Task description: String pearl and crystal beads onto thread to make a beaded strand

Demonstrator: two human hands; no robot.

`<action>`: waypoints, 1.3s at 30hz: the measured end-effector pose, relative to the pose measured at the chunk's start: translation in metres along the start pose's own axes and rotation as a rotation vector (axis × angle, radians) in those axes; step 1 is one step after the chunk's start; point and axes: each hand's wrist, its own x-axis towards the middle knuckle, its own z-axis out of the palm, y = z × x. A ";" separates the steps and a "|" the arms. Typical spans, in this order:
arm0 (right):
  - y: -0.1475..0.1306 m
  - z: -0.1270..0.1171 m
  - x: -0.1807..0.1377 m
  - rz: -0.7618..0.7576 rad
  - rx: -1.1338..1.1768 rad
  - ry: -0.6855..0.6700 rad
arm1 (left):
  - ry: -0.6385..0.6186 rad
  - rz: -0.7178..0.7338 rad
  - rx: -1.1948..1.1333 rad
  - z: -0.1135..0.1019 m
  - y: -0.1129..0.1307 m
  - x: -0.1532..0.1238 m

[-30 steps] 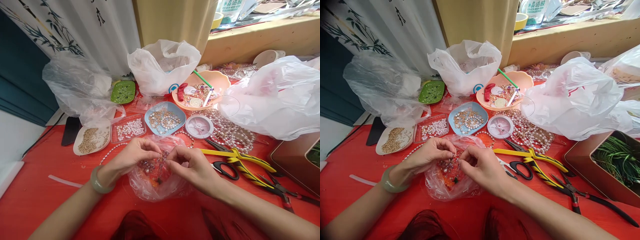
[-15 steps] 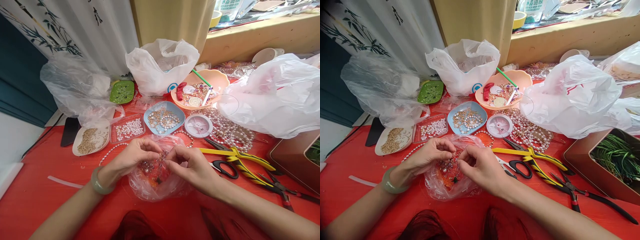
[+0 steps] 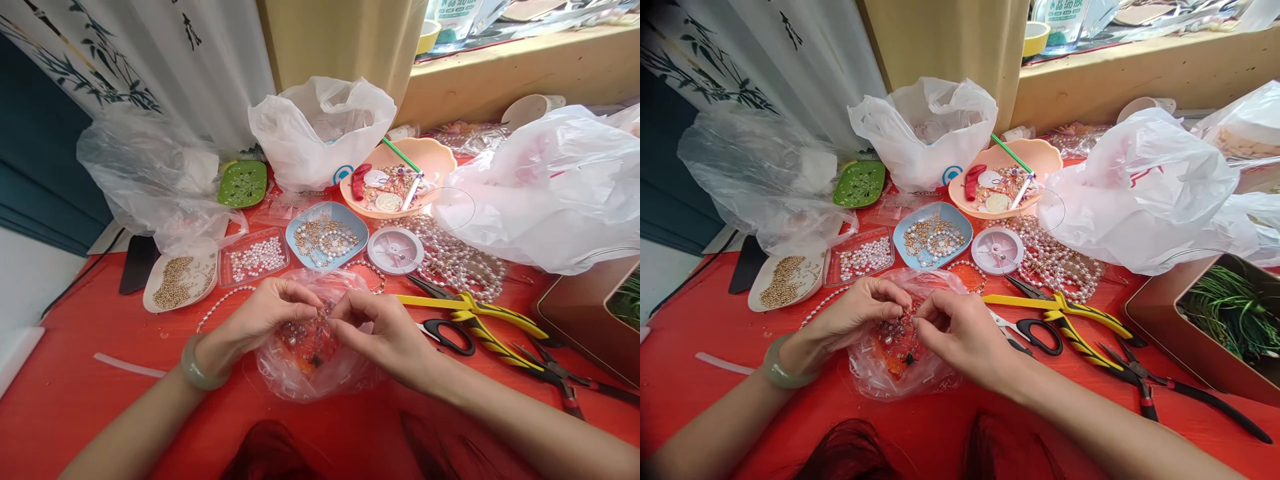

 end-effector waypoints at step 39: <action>0.003 -0.001 0.005 0.010 -0.074 -0.061 | 0.522 0.004 1.447 -0.126 0.055 -0.042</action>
